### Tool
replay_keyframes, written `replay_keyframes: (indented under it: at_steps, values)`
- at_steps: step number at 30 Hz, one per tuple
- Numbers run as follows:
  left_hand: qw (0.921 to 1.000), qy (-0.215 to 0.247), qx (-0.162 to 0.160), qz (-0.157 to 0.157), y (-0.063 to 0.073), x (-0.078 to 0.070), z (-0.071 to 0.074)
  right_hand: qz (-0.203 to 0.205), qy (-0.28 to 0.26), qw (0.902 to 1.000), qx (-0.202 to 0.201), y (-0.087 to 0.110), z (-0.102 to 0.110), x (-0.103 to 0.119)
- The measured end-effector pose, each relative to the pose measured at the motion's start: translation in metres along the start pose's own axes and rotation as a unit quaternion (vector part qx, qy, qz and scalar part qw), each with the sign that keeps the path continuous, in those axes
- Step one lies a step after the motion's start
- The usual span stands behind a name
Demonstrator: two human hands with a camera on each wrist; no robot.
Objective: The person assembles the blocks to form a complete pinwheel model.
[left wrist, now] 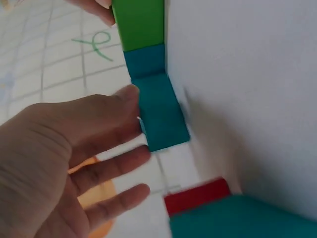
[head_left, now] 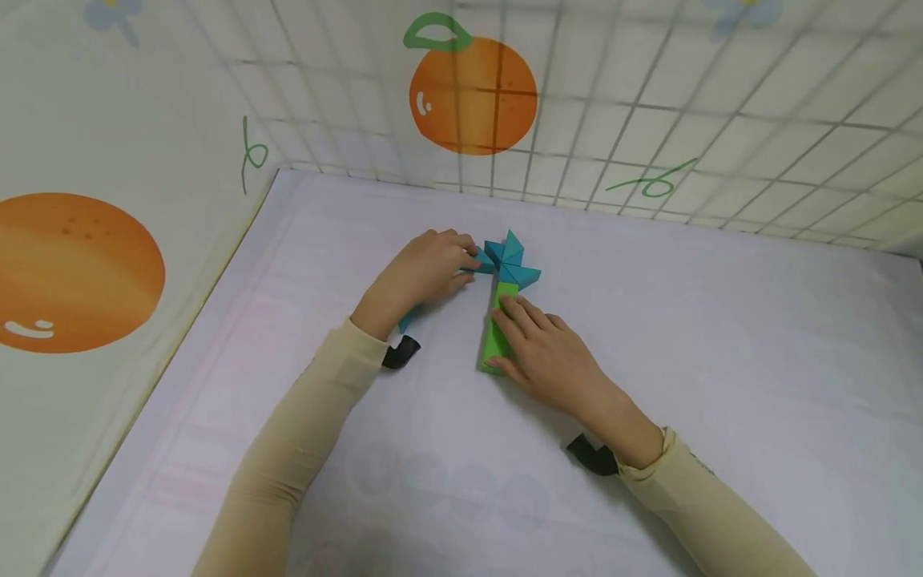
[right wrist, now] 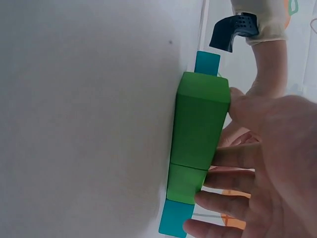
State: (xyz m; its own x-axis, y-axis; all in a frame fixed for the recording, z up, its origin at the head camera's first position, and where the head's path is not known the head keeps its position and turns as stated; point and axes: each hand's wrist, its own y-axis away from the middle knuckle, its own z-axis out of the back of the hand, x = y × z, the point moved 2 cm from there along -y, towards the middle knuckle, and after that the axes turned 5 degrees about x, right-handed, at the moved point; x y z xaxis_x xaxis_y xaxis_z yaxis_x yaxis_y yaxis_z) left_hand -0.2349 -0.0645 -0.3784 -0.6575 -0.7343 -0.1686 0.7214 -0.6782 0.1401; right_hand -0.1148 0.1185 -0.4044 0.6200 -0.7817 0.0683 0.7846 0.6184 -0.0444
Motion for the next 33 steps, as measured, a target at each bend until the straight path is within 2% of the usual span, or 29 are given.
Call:
replay_keyframes:
  at_steps: [5, 23, 33]
  values:
    - [0.9995, -0.029, 0.007, 0.004, -0.0003, -0.0042, -0.0006, -0.002, 0.002, 1.0, 0.002, -0.0002, 0.0, 0.0006]
    - [0.9974, -0.049, -0.045, -0.029, -0.0012, -0.0036, -0.0062, -0.002, -0.001, 1.0, 0.005, -0.0003, -0.0002, 0.0011]
    - [0.9964, -0.064, -0.043, -0.035, -0.0024, -0.0069, -0.0073, -0.004, 0.005, 0.9999, 0.011, -0.0004, -0.0001, 0.0007]
